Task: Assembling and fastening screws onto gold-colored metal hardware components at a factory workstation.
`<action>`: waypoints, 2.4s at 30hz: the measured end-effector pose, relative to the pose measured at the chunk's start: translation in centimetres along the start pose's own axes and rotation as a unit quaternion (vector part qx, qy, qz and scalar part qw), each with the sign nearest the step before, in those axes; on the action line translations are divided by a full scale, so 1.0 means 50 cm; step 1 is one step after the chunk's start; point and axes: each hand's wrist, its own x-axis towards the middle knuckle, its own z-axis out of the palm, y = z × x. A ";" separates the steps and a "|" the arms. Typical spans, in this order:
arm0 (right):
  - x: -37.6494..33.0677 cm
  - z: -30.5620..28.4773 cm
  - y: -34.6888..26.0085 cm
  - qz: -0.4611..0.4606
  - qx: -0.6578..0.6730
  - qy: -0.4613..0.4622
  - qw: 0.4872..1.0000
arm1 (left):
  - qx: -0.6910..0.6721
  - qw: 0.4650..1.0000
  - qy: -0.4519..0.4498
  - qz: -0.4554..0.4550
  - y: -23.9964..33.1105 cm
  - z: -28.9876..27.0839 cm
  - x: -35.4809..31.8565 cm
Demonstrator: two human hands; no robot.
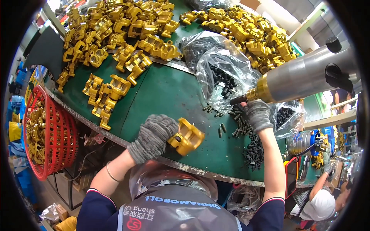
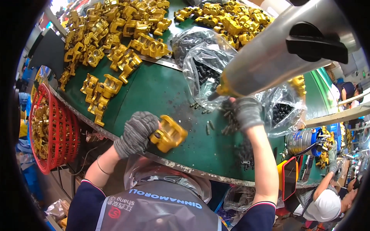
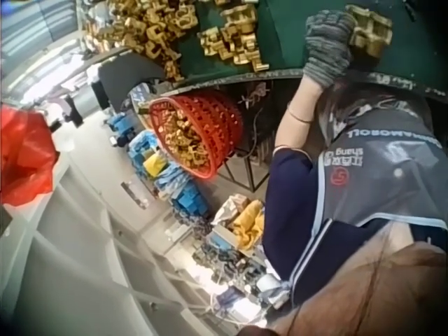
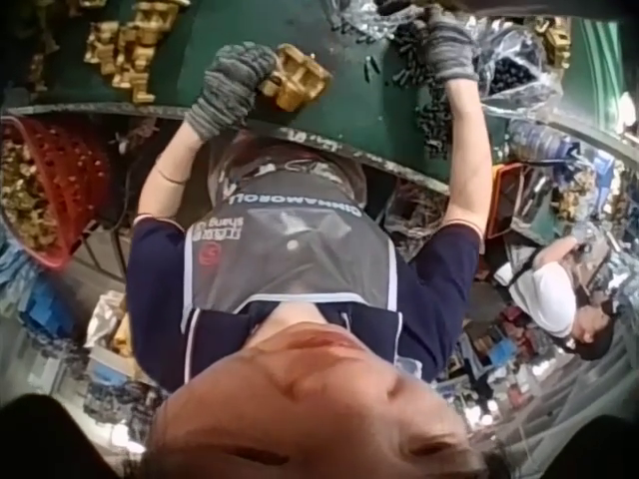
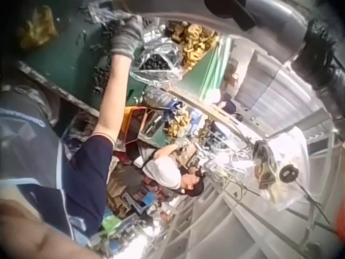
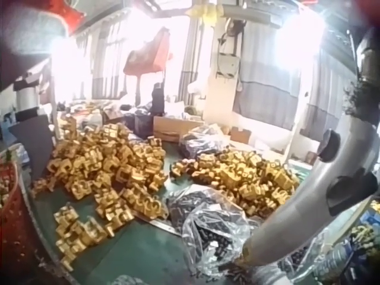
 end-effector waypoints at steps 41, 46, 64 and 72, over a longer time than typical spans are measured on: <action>-0.106 -0.026 -0.232 -0.091 0.443 -0.053 0.890 | -0.101 0.976 0.110 -0.157 0.096 0.068 -0.020; -0.086 -0.018 -0.229 -0.125 0.405 -0.098 0.901 | -0.024 0.986 0.119 -0.116 0.092 0.073 -0.025; -0.090 -0.031 -0.238 0.016 0.752 -0.277 0.598 | -0.317 0.900 0.221 -0.200 0.068 -0.006 0.029; 0.212 -0.083 -0.277 -0.014 0.926 -0.201 0.318 | -0.361 0.867 0.152 -0.307 0.025 -0.053 -0.057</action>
